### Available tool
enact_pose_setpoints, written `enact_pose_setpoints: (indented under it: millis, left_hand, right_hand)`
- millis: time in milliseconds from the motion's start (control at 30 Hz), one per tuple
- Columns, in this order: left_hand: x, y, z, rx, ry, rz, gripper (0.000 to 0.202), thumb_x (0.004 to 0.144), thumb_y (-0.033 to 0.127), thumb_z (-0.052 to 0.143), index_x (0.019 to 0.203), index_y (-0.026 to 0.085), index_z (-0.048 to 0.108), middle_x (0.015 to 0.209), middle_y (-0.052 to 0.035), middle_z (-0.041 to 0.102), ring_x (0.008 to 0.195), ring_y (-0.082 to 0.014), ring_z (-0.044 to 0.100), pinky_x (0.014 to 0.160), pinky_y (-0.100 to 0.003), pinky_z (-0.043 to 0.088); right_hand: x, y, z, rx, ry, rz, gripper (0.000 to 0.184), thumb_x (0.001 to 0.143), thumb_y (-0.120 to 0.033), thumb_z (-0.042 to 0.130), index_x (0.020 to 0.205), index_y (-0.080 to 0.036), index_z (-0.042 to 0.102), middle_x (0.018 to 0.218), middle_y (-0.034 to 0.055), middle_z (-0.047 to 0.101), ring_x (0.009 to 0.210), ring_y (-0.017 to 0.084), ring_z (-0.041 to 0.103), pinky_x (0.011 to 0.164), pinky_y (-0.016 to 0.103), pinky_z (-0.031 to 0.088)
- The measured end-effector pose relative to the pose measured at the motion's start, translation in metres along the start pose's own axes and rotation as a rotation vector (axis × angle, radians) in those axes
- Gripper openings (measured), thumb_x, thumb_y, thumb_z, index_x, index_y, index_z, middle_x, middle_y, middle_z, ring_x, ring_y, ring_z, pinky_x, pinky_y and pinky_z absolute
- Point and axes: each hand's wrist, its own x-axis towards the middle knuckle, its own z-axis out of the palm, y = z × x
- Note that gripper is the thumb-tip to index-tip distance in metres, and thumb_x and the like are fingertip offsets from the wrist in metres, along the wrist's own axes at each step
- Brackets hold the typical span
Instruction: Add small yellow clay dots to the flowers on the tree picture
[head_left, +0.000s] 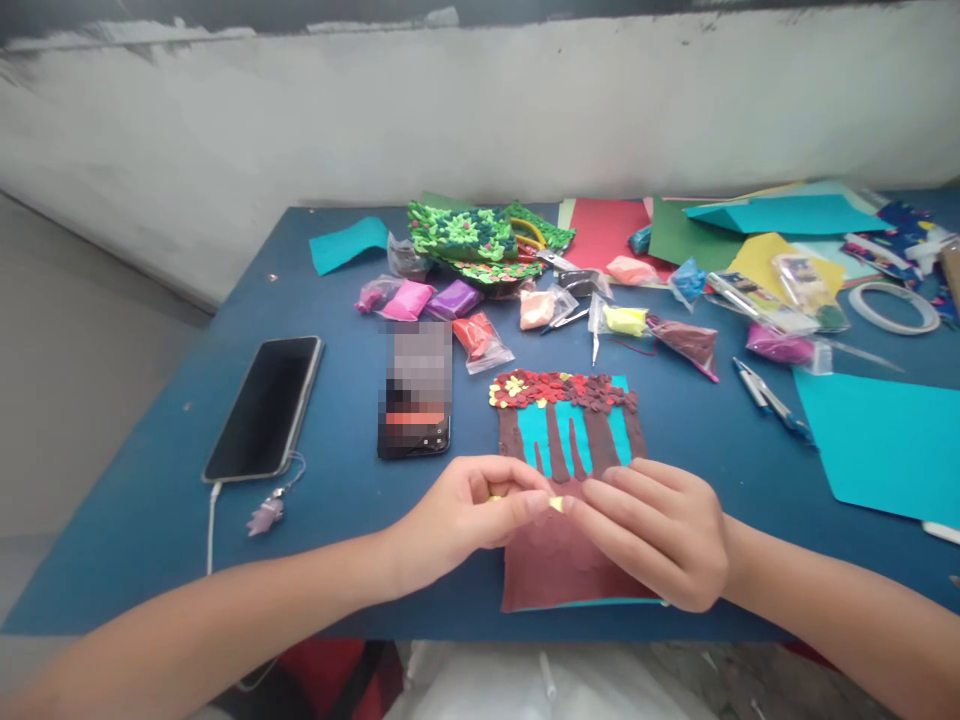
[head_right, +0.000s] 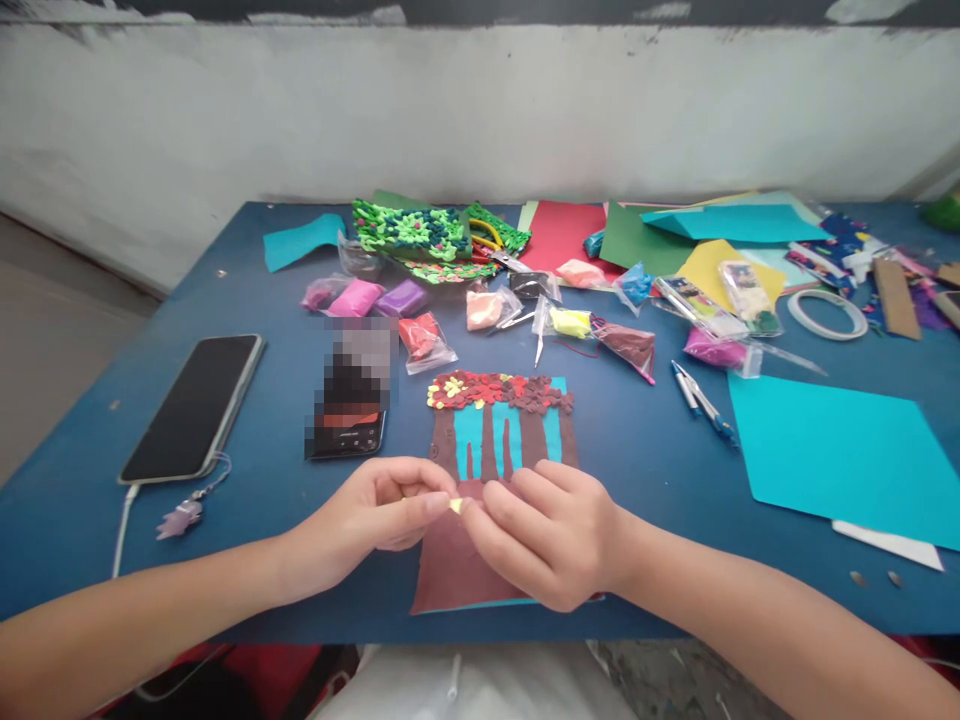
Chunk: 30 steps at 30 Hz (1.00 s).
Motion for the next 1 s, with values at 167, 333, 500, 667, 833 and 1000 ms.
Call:
enact_pose_setpoints:
  millis: [167,333,500,667,833,1000]
  left_hand:
    - [0.0003,0.0012,-0.0003,0.027,-0.002,0.029,0.031,0.078,0.041,0.069,0.083,0.011,0.067,0.048,0.0095,0.032,0.043,-0.0025,0.022,0.041,-0.017,0.015]
    - [-0.0007,0.0018,0.0008,0.087,0.019,0.058,0.038,0.08,0.044,0.065,0.088,0.008,0.069,0.048,0.0083,0.033,0.044,-0.0037,0.025,0.042,-0.018,0.016]
    - [-0.0014,0.0008,0.001,0.156,0.139,0.108,0.035,0.08,0.044,0.065,0.081,0.01,0.067,0.049,0.0078,0.035,0.044,-0.0039,0.026,0.041,-0.018,0.017]
    - [-0.0026,0.0005,0.0011,0.255,0.15,0.096,0.029,0.081,0.039,0.062,0.08,0.011,0.07,0.049,0.0074,0.036,0.044,-0.0041,0.024,0.041,-0.018,0.019]
    - [-0.0016,0.0035,0.0029,0.306,0.167,0.097,0.02,0.077,0.032,0.064,0.075,0.013,0.07,0.059,0.003,0.055,0.054,-0.0069,0.04,0.053,-0.019,0.034]
    - [0.001,0.0037,0.0021,0.312,0.151,0.086,0.018,0.077,0.032,0.065,0.074,0.014,0.067,0.065,0.0025,0.059,0.06,-0.0085,0.045,0.057,-0.019,0.036]
  right_hand:
    - [-0.0009,-0.0009,0.0013,0.009,-0.018,-0.011,0.02,0.089,-0.014,0.043,0.096,-0.005,0.06,0.074,0.0082,0.066,0.06,0.016,0.055,0.049,0.03,0.037]
    - [0.0014,-0.0013,-0.0017,-0.036,-0.012,-0.025,0.024,0.089,-0.011,0.038,0.095,-0.005,0.061,0.072,0.0086,0.066,0.058,0.016,0.054,0.047,0.03,0.035]
    - [0.0021,-0.0027,-0.0025,-0.094,-0.016,-0.05,0.022,0.087,-0.01,0.041,0.093,-0.004,0.062,0.069,0.0082,0.065,0.055,0.016,0.053,0.046,0.03,0.033]
    - [0.0018,-0.0031,-0.0015,-0.116,-0.015,-0.077,0.022,0.085,-0.01,0.043,0.091,-0.004,0.063,0.066,0.0078,0.063,0.054,0.017,0.053,0.046,0.031,0.034]
    - [0.0008,-0.0032,-0.0016,-0.139,-0.041,-0.09,0.025,0.085,-0.012,0.042,0.092,-0.006,0.065,0.069,0.0075,0.063,0.056,0.017,0.054,0.048,0.031,0.035]
    - [-0.0008,-0.0038,-0.0024,-0.113,-0.069,-0.095,0.026,0.084,-0.013,0.043,0.095,-0.005,0.065,0.072,0.0088,0.063,0.057,0.018,0.055,0.048,0.032,0.036]
